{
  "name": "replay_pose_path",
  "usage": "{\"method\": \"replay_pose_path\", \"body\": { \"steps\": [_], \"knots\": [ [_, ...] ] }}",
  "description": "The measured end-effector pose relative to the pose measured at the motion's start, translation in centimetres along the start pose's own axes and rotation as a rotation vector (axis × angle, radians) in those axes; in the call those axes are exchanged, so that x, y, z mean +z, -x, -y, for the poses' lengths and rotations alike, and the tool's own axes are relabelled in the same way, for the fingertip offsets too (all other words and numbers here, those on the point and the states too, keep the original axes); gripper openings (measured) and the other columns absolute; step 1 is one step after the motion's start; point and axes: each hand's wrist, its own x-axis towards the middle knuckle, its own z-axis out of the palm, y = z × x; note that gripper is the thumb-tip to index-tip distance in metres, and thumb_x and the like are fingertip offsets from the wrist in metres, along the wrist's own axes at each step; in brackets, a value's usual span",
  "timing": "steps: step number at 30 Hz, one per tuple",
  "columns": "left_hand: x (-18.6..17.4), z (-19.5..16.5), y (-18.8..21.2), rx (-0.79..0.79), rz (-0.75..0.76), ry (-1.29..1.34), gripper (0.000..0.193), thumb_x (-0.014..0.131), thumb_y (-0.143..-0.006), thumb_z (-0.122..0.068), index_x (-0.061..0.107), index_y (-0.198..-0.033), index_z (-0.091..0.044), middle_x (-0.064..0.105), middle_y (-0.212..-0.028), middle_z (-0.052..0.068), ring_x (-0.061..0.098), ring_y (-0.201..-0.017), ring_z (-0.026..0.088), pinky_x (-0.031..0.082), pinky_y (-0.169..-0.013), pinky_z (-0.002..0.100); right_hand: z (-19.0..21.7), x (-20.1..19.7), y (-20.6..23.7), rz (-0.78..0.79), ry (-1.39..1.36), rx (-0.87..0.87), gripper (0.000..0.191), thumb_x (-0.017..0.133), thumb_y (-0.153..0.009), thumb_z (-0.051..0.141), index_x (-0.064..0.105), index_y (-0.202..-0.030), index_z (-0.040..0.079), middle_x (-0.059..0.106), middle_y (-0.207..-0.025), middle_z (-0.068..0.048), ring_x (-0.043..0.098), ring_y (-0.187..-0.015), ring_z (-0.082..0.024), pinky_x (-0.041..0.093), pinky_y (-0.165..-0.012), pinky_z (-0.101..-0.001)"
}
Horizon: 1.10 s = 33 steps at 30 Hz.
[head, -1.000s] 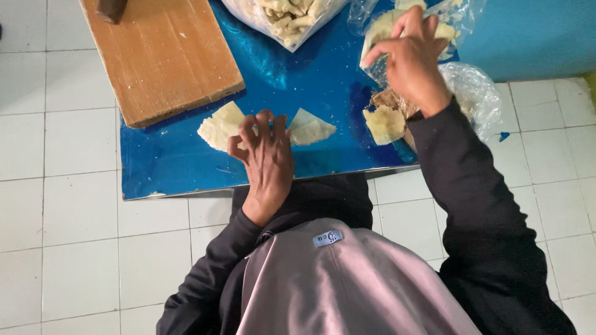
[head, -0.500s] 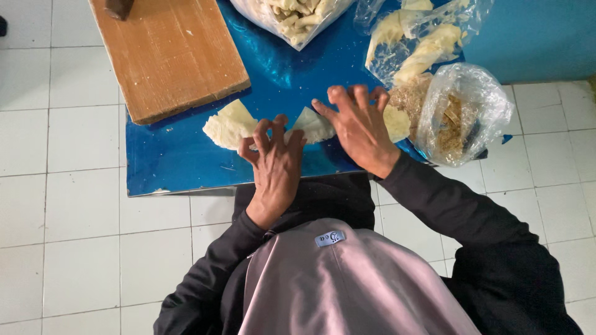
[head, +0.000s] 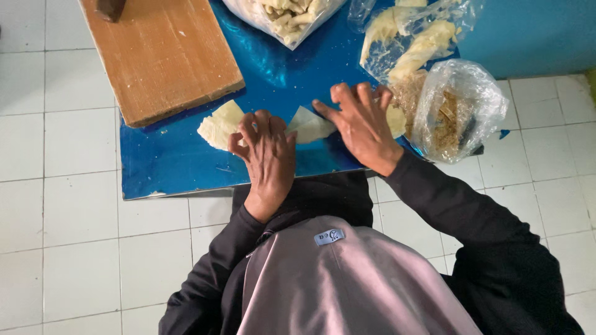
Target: The person takes pieces of dough, flattens them on a blue table, spoons brown filling by hand from a plastic bag onto the dough, and folds and pinches the dough closed into triangular parcels, setting finished parcels aside on the table.
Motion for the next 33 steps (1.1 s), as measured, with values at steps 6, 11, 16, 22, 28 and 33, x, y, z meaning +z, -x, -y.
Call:
{"method": "replay_pose_path", "body": {
  "steps": [6, 11, 16, 22, 28, 33],
  "knots": [
    [0.1, 0.2, 0.0, 0.072, -0.012, 0.026, 0.015, 0.066, -0.092, -0.020, 0.062, -0.104, -0.013, 0.052, -0.116, 0.008, 0.040, -0.126, 0.030, 0.021, -0.101, 0.051, -7.1, -8.3, 4.3, -0.060, -0.091, 0.234, 0.038, 0.067, -0.097, -0.002, 0.081, -0.120, 0.025, 0.056, -0.110, 0.000, 0.046, -0.108, -0.022, 0.031, -0.095, -0.0374],
    [0.8, 0.2, 0.0, 0.051, 0.015, 0.022, 0.009, 0.063, -0.096, -0.014, 0.062, -0.105, -0.013, 0.056, -0.109, 0.005, 0.044, -0.123, 0.027, 0.022, -0.101, 0.051, -12.7, -10.1, 9.7, 0.184, -0.077, 0.382, 0.018, 0.069, -0.105, 0.005, 0.079, -0.108, 0.020, 0.067, -0.097, -0.001, 0.052, -0.083, -0.020, 0.038, -0.076, -0.0397],
    [0.9, 0.3, 0.2, 0.069, -0.032, 0.083, 0.017, 0.062, -0.096, -0.011, 0.063, -0.112, -0.013, 0.060, -0.112, 0.005, 0.046, -0.122, 0.026, 0.022, -0.102, 0.050, -13.3, -4.5, 11.3, 0.188, 0.153, 0.368, 0.024, 0.070, -0.094, 0.004, 0.082, -0.104, 0.021, 0.072, -0.100, 0.000, 0.057, -0.098, -0.023, 0.039, -0.089, -0.0419],
    [0.6, 0.5, 0.1, 0.046, -0.013, 0.132, 0.023, 0.064, -0.094, -0.009, 0.062, -0.117, -0.012, 0.066, -0.114, 0.002, 0.047, -0.123, 0.024, 0.023, -0.102, 0.049, -13.9, -2.0, 11.6, 0.094, 0.151, 0.409, 0.021, 0.069, -0.098, 0.000, 0.080, -0.109, 0.015, 0.072, -0.101, -0.005, 0.059, -0.101, -0.025, 0.039, -0.097, -0.0420],
    [0.3, 0.7, 0.3, 0.028, 0.000, 0.170, 0.023, 0.066, -0.096, -0.011, 0.061, -0.118, -0.011, 0.066, -0.111, 0.003, 0.048, -0.120, 0.024, 0.023, -0.101, 0.049, -14.0, -1.3, 12.1, 0.066, 0.168, 0.406, 0.016, 0.069, -0.101, 0.002, 0.079, -0.107, 0.013, 0.072, -0.101, -0.007, 0.060, -0.101, -0.026, 0.042, -0.096, -0.0423],
    [0.2, 0.5, 0.2, 0.035, -0.005, 0.150, 0.025, 0.066, -0.094, -0.010, 0.061, -0.119, -0.012, 0.066, -0.112, 0.004, 0.049, -0.119, 0.024, 0.024, -0.101, 0.048, -13.3, -1.9, 11.4, 0.061, 0.086, 0.441, 0.014, 0.069, -0.098, 0.002, 0.078, -0.101, 0.013, 0.070, -0.096, -0.007, 0.060, -0.100, -0.029, 0.042, -0.088, -0.0428]
  ]
}}
